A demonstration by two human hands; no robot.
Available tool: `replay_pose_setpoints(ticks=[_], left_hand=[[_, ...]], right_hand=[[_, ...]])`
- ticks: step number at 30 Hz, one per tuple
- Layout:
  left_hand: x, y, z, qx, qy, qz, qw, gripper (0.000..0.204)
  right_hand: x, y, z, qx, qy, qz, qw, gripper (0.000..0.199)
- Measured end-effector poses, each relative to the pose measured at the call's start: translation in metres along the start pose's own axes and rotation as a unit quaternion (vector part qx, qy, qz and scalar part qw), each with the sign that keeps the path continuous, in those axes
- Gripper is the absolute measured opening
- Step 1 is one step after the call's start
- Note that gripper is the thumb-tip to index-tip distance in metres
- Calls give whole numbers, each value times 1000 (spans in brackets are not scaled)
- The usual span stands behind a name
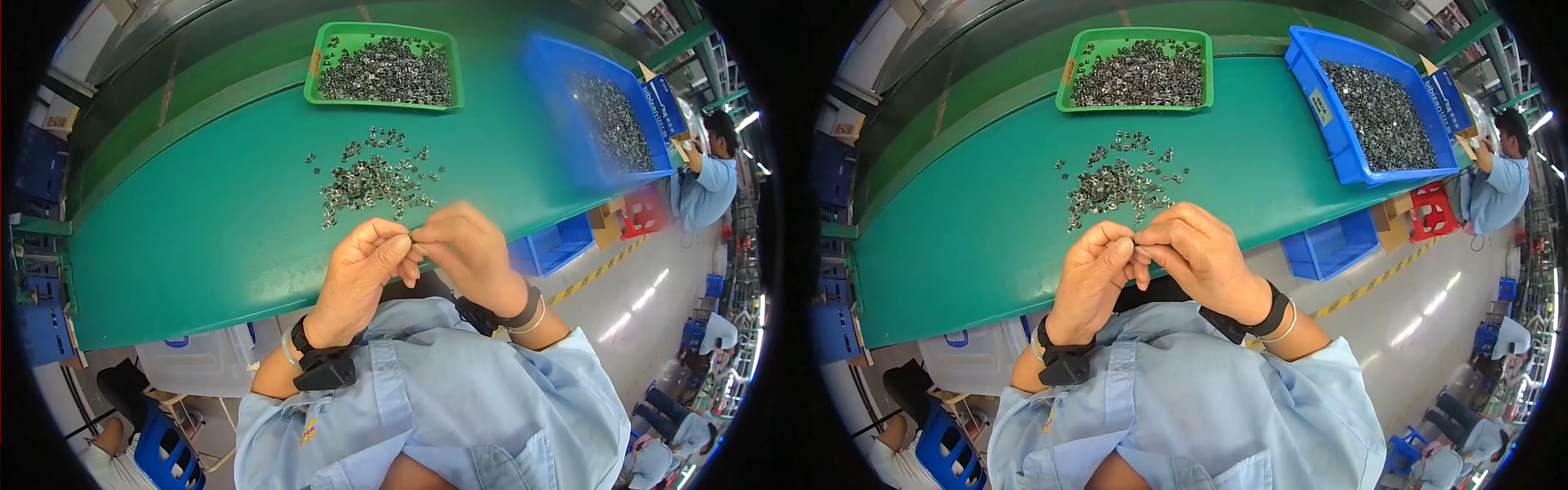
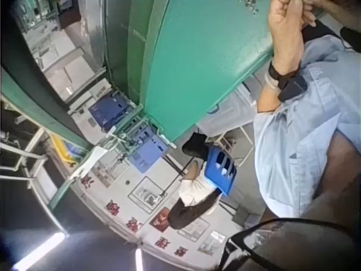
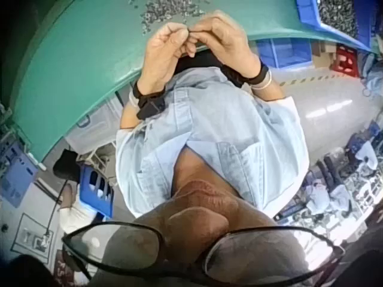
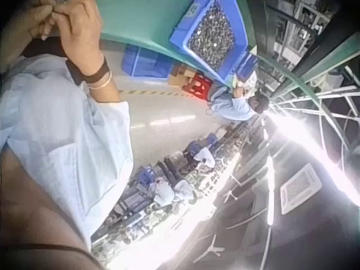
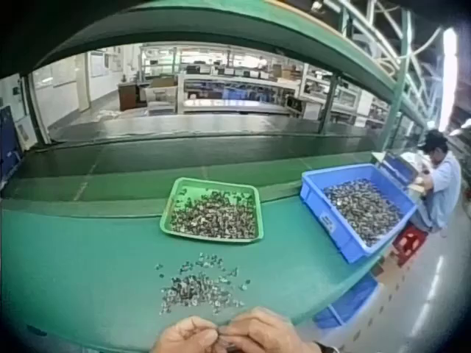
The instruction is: The person picks up small metal components from a pile on the table, fits them together by hand, and places the assembled units into a blue bin, occasionally replenishing the pile from a green tray.
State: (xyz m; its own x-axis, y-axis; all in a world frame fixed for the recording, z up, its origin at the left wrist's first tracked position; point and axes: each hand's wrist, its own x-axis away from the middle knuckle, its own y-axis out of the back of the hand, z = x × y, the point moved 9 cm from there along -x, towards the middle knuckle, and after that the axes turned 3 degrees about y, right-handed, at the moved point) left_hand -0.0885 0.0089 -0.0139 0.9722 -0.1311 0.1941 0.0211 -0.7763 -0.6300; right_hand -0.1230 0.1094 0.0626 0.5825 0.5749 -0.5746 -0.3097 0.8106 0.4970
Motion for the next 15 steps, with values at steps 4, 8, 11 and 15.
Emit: replay_pose_setpoints(ticks=[4,8,11,15], left_hand=[[-2,-1,2,18,-5,11,1000,14],[-2,-7,6,94,6,31,995,14],[-4,-13,11,184,10,95,978,12],[-7,-12,11,170,3,87,982,11]], right_hand=[[1,-2,0,-12,-10,-5,1000,20],[3,-2,-2,-61,-39,-20,997,19],[5,-3,-6,-105,-60,-34,992,17],[8,-6,-13,-136,-83,-32,987,16]])
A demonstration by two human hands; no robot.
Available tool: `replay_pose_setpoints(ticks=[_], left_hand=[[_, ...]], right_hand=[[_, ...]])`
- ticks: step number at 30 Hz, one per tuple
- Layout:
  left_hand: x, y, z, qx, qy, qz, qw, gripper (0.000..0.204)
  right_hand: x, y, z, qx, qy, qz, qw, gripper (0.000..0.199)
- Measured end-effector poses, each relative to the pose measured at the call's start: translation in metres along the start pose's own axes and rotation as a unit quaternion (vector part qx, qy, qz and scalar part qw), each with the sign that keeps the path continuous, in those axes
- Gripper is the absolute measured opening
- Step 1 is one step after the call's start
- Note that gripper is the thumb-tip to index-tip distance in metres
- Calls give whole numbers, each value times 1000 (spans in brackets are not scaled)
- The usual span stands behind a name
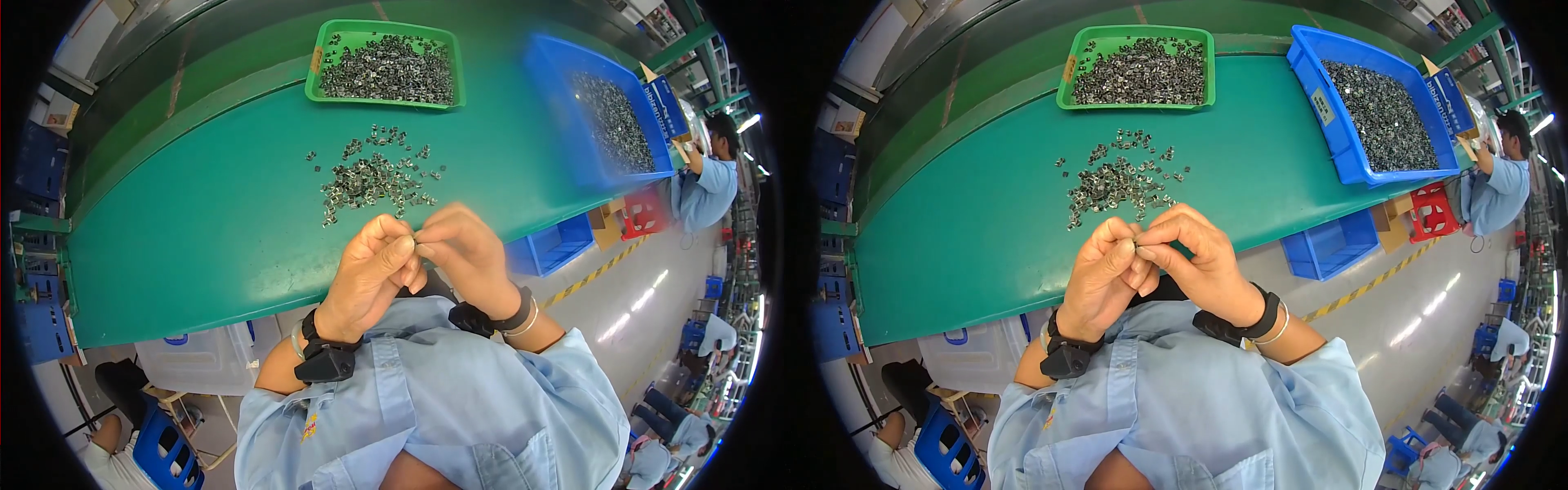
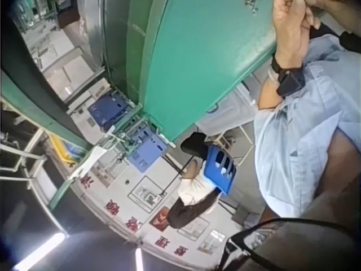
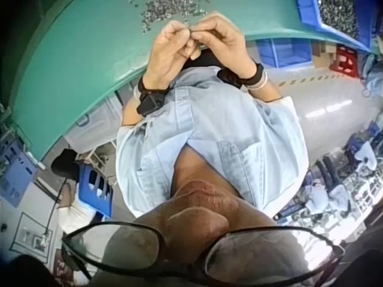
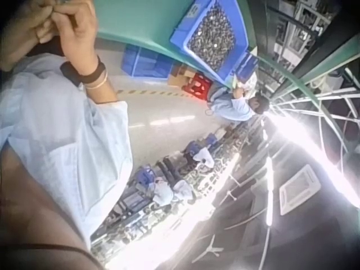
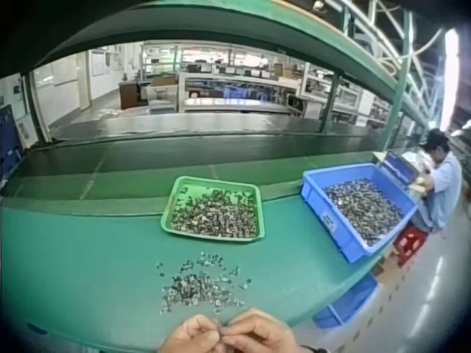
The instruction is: The person picks up small metal components from a pile on the table, fits them together by hand, and places the assembled units into a blue bin, occasionally replenishing the pile from a green tray.
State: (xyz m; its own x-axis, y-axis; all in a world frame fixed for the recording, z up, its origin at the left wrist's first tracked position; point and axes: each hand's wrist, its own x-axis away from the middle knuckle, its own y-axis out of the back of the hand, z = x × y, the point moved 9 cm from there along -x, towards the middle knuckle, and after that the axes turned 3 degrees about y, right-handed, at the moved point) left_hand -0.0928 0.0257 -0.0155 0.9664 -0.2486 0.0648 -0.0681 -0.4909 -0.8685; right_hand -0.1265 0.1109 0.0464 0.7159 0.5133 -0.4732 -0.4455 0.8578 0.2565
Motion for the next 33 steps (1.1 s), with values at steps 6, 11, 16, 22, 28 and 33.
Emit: replay_pose_setpoints(ticks=[6,11,16,22,28,33], left_hand=[[0,2,-2,-48,-7,-27,998,12],[1,2,-4,-98,15,-53,994,15],[4,-3,-7,-69,16,-60,996,14],[5,-3,0,-9,22,-21,999,14],[6,-2,1,21,17,-1,1000,13],[7,-3,-3,19,11,14,1000,13]], right_hand=[[2,0,-7,-17,-21,3,1000,16],[0,3,-4,21,4,11,1000,17],[-1,5,-3,18,12,2,1000,17],[-1,4,-2,-3,8,0,1000,18],[-4,1,8,30,32,14,999,18],[-6,-3,13,58,60,31,996,20]])
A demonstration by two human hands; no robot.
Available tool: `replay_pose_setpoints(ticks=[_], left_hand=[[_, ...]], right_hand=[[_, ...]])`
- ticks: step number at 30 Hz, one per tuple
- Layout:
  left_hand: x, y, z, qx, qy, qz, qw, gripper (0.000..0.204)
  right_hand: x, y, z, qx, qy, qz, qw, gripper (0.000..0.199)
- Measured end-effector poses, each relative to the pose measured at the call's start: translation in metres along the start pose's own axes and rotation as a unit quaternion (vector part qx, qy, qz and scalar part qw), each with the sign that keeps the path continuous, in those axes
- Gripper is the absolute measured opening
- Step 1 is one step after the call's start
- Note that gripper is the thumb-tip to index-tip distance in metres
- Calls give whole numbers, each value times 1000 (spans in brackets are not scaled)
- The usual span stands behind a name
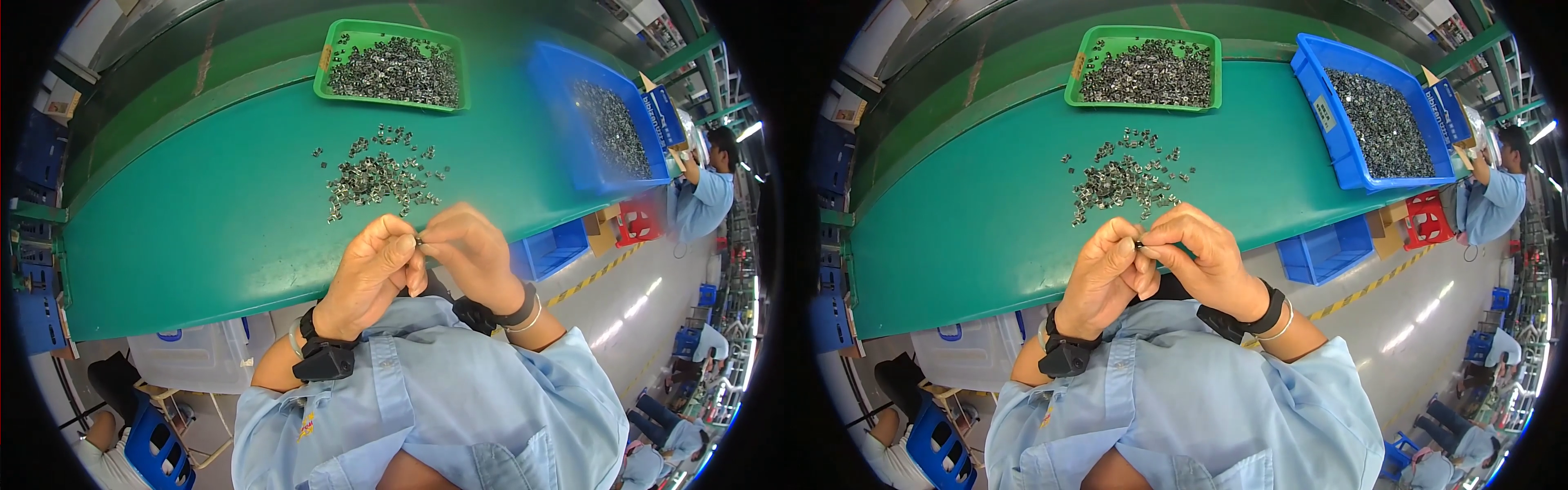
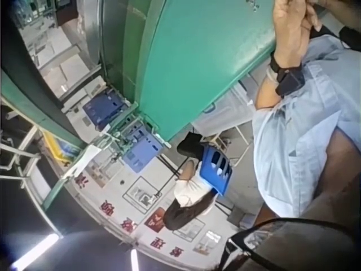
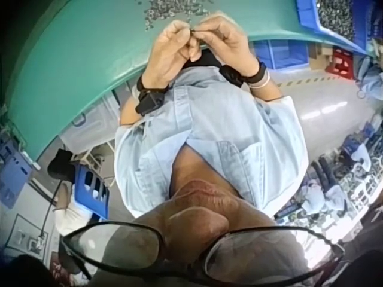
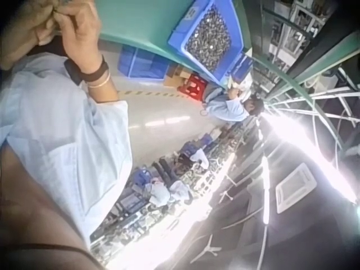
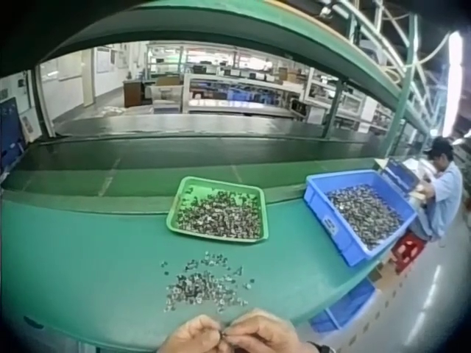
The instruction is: The person picks up small metal components from a pile on the table, fits them together by hand, and places the assembled units into a blue bin, occasionally replenishing the pile from a green tray.
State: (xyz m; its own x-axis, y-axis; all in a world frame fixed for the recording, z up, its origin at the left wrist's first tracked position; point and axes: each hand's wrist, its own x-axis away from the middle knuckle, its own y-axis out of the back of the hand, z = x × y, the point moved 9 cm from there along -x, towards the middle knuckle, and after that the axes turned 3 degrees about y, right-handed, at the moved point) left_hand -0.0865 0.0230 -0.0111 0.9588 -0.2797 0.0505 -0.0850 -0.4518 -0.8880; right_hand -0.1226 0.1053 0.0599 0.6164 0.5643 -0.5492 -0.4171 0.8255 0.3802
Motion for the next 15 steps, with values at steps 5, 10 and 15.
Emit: replay_pose_setpoints(ticks=[5,10,15], left_hand=[[3,1,-2,-41,2,-20,999,15],[4,4,-6,-68,-4,-28,997,17],[4,4,-6,-64,-12,-37,997,17]], right_hand=[[-1,-2,6,22,20,12,999,20],[-4,-3,13,48,33,19,998,17],[-4,-5,9,45,17,24,999,17]])
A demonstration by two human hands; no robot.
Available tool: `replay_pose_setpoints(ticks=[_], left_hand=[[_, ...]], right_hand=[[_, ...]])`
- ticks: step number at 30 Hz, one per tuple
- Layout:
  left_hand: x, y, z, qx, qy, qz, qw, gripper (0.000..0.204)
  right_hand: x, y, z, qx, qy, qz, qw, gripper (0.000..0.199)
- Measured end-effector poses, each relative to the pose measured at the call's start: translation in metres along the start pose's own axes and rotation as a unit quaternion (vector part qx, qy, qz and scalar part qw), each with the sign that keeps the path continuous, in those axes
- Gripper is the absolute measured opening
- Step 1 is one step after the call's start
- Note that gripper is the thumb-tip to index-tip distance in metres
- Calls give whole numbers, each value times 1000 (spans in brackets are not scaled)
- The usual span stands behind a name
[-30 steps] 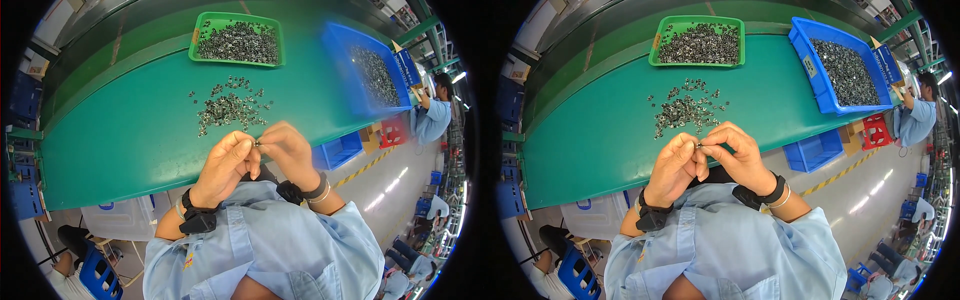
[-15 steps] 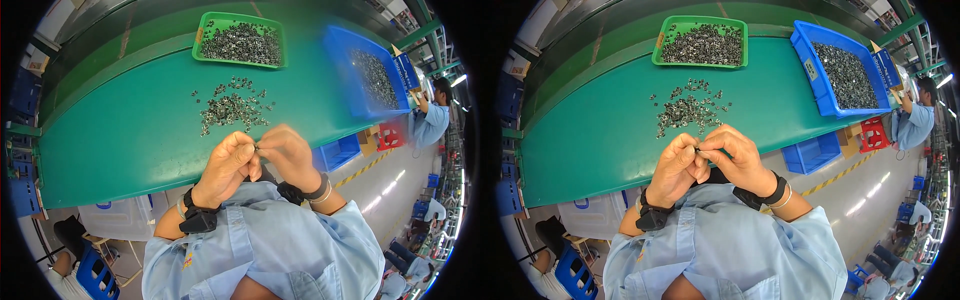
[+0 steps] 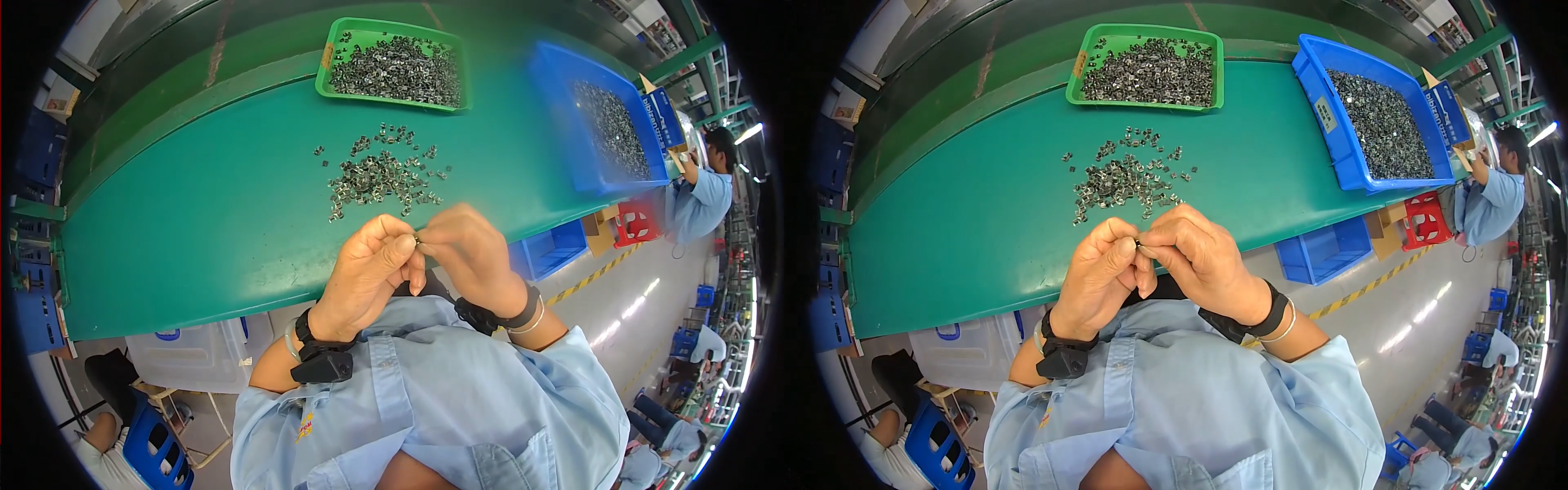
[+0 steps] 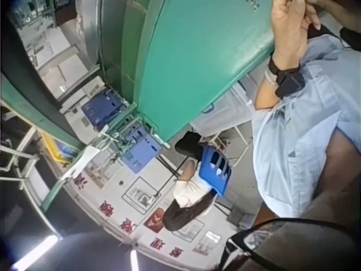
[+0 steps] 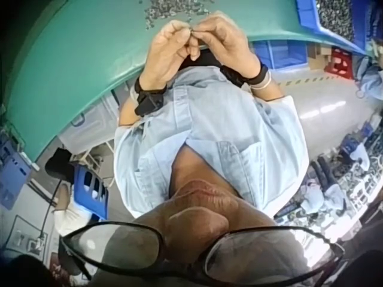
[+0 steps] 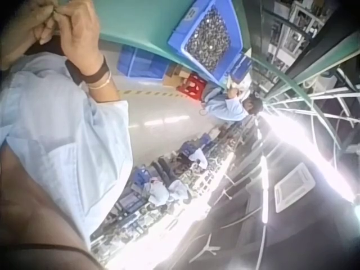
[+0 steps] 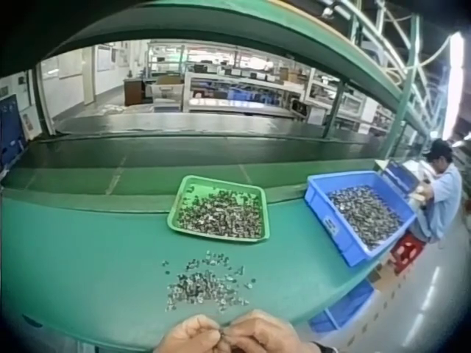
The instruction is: The person picks up small metal components from a pile on the table, fits them together by hand, and places the assembled units into a blue bin, occasionally replenishing the pile from a green tray.
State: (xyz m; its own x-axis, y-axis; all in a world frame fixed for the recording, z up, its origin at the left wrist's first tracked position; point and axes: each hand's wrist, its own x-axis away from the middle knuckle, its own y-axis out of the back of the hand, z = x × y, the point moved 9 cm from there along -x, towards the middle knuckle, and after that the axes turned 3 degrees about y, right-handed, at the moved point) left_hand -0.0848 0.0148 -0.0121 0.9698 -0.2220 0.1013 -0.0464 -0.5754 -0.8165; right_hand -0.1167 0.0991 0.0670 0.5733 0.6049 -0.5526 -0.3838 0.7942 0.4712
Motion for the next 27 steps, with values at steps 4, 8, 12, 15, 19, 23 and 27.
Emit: replay_pose_setpoints(ticks=[4,8,12,15,19,23,27], left_hand=[[-1,2,2,-13,6,-3,1000,16],[-2,4,2,-50,13,-32,998,15],[-2,5,2,-71,16,-35,997,16],[-1,4,1,-57,13,-40,998,17],[-1,5,0,-59,13,-41,997,18],[-1,6,0,-69,16,-39,997,18],[1,5,0,-67,15,-44,997,18]], right_hand=[[1,0,-1,-1,-7,-3,1000,16],[4,-2,-8,2,-18,-6,1000,15],[5,-1,-14,-22,-37,-10,999,14],[7,0,-19,-39,-58,-18,997,14],[8,0,-22,-45,-67,-21,996,15],[8,0,-21,-43,-67,-19,997,15],[9,-1,-22,-45,-73,-20,996,15]])
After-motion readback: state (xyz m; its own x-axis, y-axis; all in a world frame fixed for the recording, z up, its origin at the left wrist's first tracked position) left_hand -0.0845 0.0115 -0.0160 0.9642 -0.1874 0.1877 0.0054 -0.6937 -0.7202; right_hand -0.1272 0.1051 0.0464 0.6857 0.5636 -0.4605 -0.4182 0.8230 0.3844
